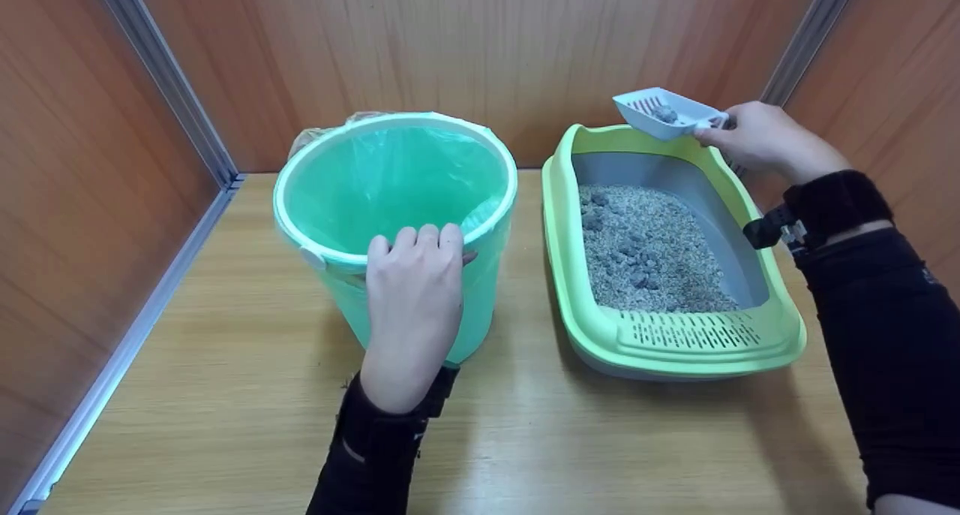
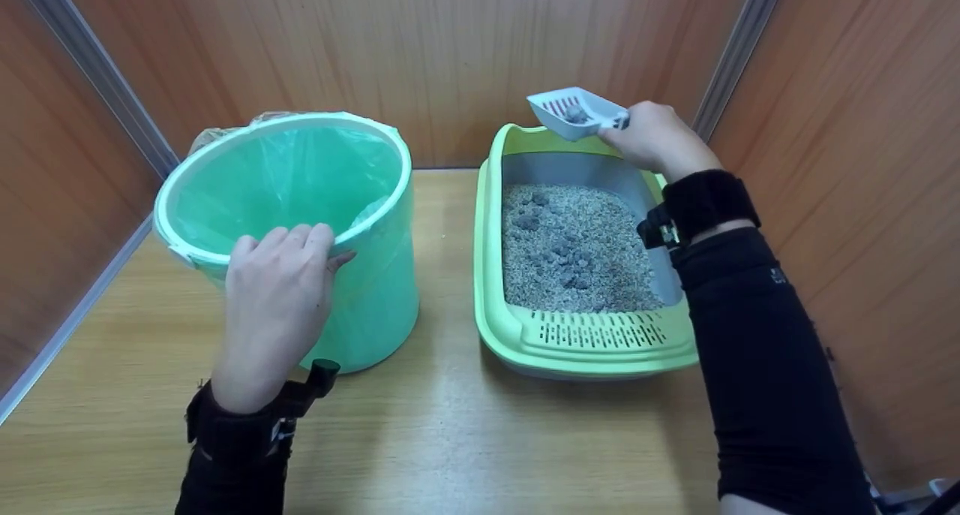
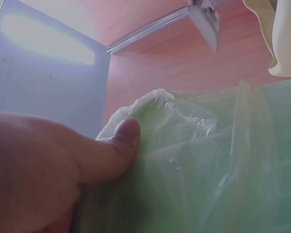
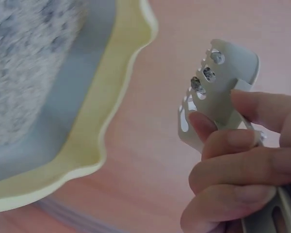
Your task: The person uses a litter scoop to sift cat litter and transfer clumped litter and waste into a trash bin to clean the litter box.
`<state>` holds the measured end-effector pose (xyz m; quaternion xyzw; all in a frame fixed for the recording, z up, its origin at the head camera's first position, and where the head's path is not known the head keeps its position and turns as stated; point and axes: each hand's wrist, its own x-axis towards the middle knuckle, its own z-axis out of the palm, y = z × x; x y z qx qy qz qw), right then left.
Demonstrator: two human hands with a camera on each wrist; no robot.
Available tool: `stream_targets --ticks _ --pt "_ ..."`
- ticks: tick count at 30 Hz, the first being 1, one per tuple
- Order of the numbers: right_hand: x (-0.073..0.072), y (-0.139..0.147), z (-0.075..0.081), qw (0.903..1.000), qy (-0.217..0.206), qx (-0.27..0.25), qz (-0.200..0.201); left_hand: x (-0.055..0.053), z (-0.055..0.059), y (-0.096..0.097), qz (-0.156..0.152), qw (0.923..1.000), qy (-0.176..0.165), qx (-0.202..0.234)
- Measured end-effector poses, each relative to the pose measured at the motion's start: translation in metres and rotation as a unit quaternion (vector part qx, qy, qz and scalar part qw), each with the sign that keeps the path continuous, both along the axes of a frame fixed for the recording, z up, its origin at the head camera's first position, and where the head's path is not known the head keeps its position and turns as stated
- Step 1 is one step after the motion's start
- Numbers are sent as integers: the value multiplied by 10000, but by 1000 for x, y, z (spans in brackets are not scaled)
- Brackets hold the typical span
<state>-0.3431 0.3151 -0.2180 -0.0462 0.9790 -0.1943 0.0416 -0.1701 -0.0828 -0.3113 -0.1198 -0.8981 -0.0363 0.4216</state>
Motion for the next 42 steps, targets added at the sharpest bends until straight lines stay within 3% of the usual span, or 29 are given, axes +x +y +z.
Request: stream_targets --ticks 8,13,19,27,30,33,39,42 --pt "30 -44 35 9972 461 231 541 3 0 8 -117 9998 109 -120" --pt "54 -78 47 9913 707 317 1068 4 -1 12 -241 9994 121 -225" --pt "79 -119 50 9791 1001 534 1691 7 -1 15 -353 9990 16 -277" --pt "93 -156 37 9641 1225 1369 1919 13 -3 26 -552 9980 16 -301" --pt "93 -164 27 9503 1677 1561 2107 13 -4 29 -530 9981 110 -304" --pt "92 -169 18 9292 2341 1756 2256 12 -4 29 -513 9983 49 -280" --pt "89 -173 8 8703 3680 2051 2551 11 -4 30 -476 9985 9 -269" --pt "89 -173 6 8500 4032 2110 2655 10 -5 31 -442 9986 56 -273"
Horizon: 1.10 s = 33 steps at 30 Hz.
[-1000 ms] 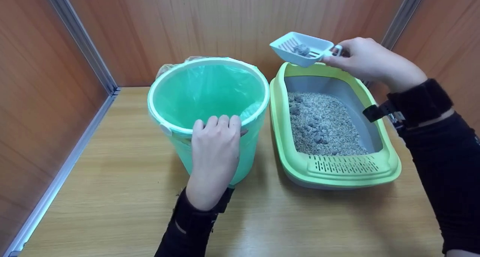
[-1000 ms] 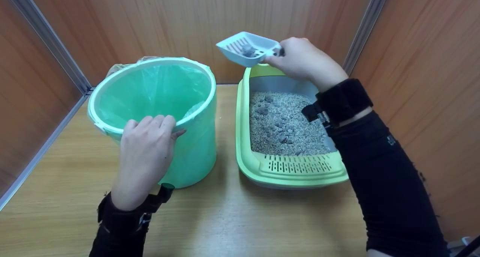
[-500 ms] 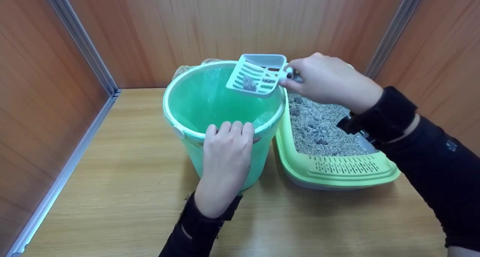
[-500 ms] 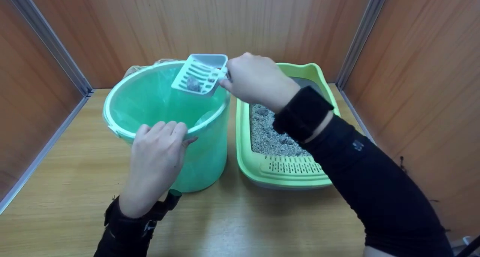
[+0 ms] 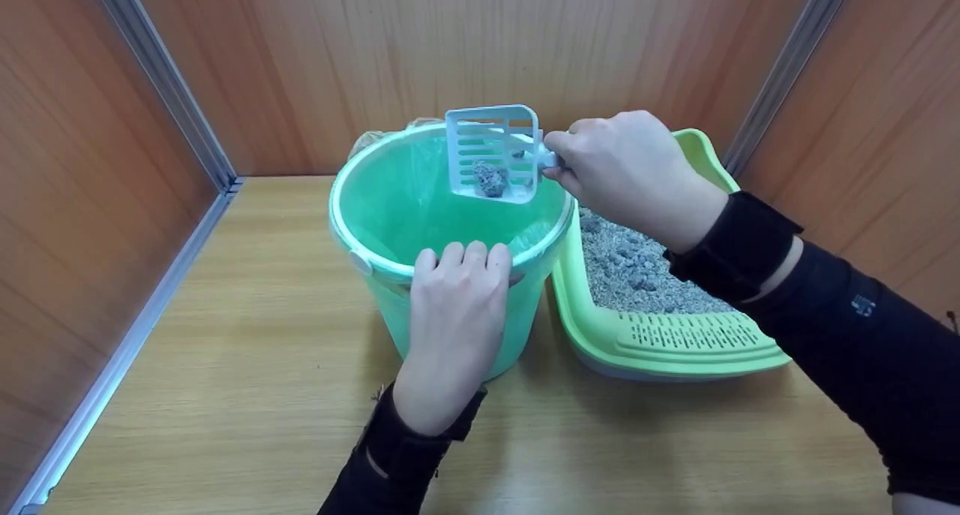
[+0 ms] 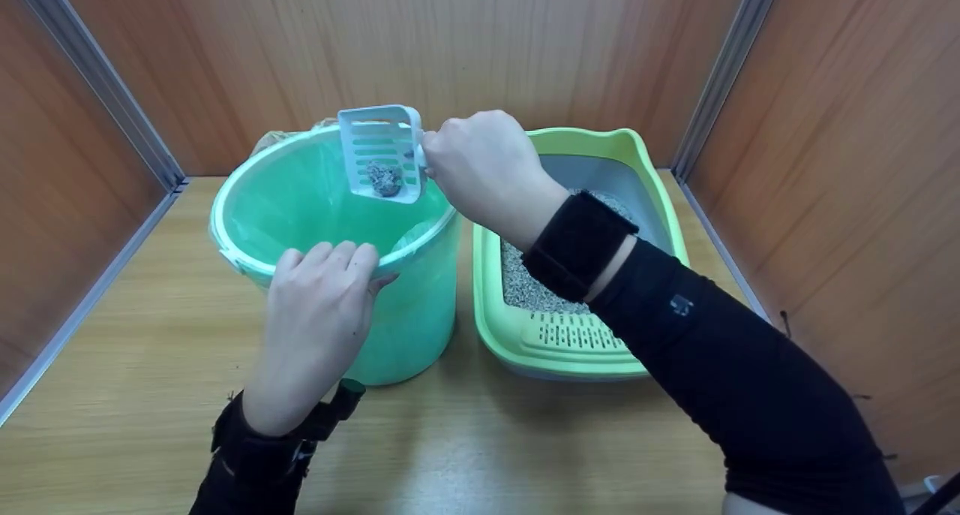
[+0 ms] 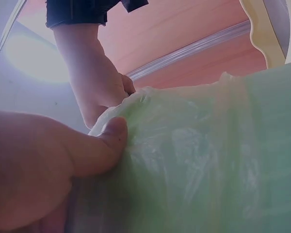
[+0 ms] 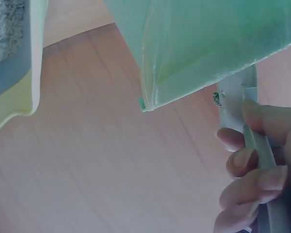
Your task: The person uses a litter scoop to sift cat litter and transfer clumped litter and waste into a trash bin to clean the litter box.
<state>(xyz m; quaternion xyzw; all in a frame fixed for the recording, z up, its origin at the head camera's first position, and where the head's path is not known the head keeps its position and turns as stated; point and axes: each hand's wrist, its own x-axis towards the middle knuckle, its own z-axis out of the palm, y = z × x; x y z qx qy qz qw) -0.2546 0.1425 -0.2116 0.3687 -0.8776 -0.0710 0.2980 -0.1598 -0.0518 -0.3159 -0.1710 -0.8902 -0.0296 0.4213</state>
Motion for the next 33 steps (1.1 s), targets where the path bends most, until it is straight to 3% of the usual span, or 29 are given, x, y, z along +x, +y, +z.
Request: stream_targets --ticks 6,10,14,18,22,28,33 --pt "3 -2 -1 9988 377 322 -36 1 2 2 29 9999 -147 -18" --pt "3 -2 0 9957 822 386 184 2 3 3 10 9997 -223 -22" --pt "3 -1 1 9902 1211 584 371 0 3 3 -50 9999 -158 -15" --pt "5 0 1 9866 1339 837 407 -2 3 4 -78 9999 -74 -29" --pt "5 1 -1 9864 1349 827 440 -2 3 4 -97 9999 -73 -35" --pt "2 10 8 9941 1030 -79 325 0 3 4 -184 9998 -5 -52" --pt "2 32 35 9944 162 -737 -746 2 3 3 -176 9998 -77 -27"
